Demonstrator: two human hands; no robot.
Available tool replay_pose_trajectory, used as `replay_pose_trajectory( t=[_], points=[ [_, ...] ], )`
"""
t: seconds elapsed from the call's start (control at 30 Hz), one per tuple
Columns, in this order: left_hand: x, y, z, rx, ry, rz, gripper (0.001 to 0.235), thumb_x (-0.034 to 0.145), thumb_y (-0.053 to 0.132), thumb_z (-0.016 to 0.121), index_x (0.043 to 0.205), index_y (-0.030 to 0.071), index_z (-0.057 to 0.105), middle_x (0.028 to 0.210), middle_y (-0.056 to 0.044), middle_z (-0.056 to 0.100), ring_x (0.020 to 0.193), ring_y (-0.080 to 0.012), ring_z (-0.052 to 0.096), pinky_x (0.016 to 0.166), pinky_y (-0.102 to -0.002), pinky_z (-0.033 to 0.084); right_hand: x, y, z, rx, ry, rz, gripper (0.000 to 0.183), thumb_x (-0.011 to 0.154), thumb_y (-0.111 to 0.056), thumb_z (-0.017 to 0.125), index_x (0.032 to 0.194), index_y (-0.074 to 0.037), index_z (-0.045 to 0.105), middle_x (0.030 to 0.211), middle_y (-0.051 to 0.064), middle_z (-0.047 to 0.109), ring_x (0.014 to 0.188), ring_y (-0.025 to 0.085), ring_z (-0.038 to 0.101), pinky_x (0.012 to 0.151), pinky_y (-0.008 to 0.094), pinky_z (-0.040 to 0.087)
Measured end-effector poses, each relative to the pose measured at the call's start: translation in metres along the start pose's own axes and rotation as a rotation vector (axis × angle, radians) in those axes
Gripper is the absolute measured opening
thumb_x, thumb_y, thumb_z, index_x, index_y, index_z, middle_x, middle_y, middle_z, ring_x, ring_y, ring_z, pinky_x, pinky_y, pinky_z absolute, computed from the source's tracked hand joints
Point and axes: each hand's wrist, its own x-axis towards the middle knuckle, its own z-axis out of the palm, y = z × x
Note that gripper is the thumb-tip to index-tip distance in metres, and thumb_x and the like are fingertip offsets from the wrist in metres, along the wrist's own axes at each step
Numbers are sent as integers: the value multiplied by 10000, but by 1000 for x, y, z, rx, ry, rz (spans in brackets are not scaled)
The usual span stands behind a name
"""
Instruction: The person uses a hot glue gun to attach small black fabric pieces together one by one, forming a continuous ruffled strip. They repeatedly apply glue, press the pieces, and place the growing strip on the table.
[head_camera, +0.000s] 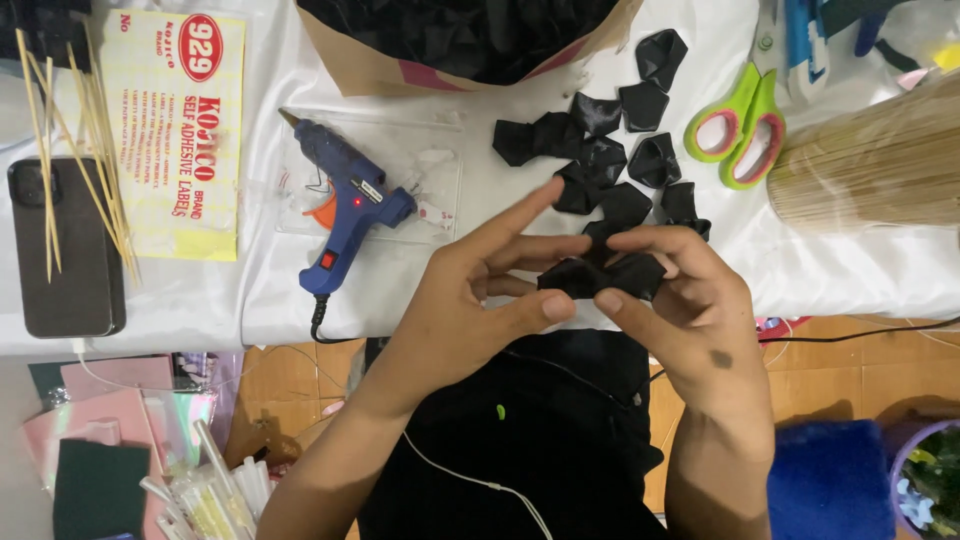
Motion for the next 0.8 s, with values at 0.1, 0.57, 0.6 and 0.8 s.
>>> replay_pose_trajectory(
  t=[0.1,0.57,0.6,0.8],
  points=[
    [-1,-22,6,-4,55,-23,394,830,213,795,1192,75,730,1094,-40,783,957,-108,719,872,-244,621,-2,14,-3,27,28,-1,329,831,-6,779,1147,-40,691,1013,73,701,950,143,661,837,230,507],
    [-12,3,3,469,131,55,384,853,387,769,607,112,661,508,37,585,495,-37,466,507,-223,354,-3,8,-22,-84,-273,0,437,864,-7,734,1298,-20,686,1050,67,747,946,127,675,820,231,543],
    [-17,0,0,563,247,249,417,873,405,741,609,117,597,524,45,544,511,-57,468,526,-246,356,-3,7,-21,-47,-289,-25,445,899,15,694,1342,-1,654,1061,75,743,936,122,674,808,225,538],
    [-38,-8,-40,1324,947,204,518,851,178,889,1271,60,608,1150,-134,485,1018,-382,473,908,-486,423,4,10,-14,-45,-333,-136,211,934,-2,644,1134,-16,712,984,113,600,922,178,595,701,230,652]
  ],
)
